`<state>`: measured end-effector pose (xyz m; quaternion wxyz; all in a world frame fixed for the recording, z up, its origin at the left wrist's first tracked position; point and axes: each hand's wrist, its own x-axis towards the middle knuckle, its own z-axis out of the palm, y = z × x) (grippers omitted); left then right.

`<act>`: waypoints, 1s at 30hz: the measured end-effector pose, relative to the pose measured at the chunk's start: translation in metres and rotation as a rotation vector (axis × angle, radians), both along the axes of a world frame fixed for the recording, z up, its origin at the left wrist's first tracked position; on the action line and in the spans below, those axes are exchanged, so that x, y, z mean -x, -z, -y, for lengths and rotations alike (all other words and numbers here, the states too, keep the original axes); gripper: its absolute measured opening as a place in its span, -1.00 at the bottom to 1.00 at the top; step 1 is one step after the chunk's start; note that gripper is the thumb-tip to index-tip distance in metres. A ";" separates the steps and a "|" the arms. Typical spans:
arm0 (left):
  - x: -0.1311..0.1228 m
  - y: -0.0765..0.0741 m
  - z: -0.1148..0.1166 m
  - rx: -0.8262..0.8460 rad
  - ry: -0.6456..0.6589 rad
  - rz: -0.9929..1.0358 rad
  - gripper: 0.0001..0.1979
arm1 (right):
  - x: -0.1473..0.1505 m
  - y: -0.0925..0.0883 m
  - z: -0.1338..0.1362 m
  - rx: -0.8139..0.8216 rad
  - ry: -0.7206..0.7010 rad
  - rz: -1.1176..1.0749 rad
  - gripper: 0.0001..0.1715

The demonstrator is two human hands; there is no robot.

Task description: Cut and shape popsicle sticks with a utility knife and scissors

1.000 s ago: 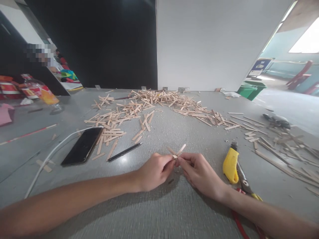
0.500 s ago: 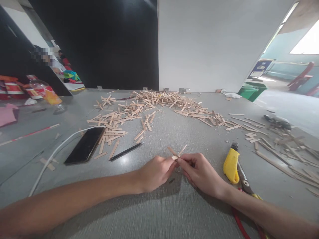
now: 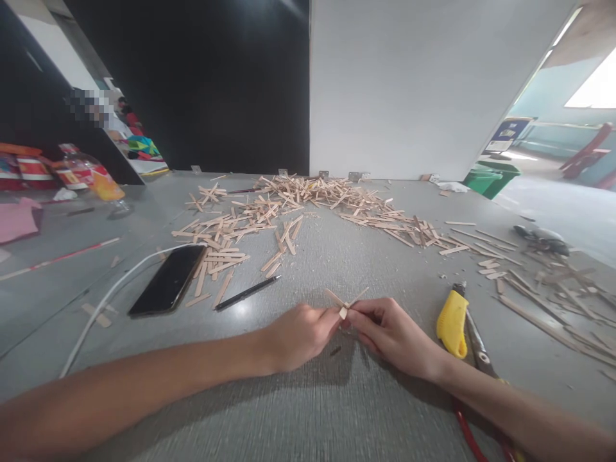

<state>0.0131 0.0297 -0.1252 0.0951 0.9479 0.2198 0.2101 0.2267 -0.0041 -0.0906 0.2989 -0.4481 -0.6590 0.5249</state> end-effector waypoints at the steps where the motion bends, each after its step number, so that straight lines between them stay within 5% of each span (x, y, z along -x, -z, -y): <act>1: 0.000 0.000 0.000 0.000 -0.003 0.005 -0.69 | 0.000 0.001 -0.001 -0.002 0.001 -0.002 -0.49; 14: -0.006 -0.012 -0.003 0.224 -0.172 0.163 -0.70 | 0.000 0.014 -0.004 0.101 0.081 -0.159 -0.46; 30: -0.002 0.004 -0.002 0.047 -0.173 0.057 -0.68 | 0.007 0.018 0.000 0.037 0.146 -0.084 -0.44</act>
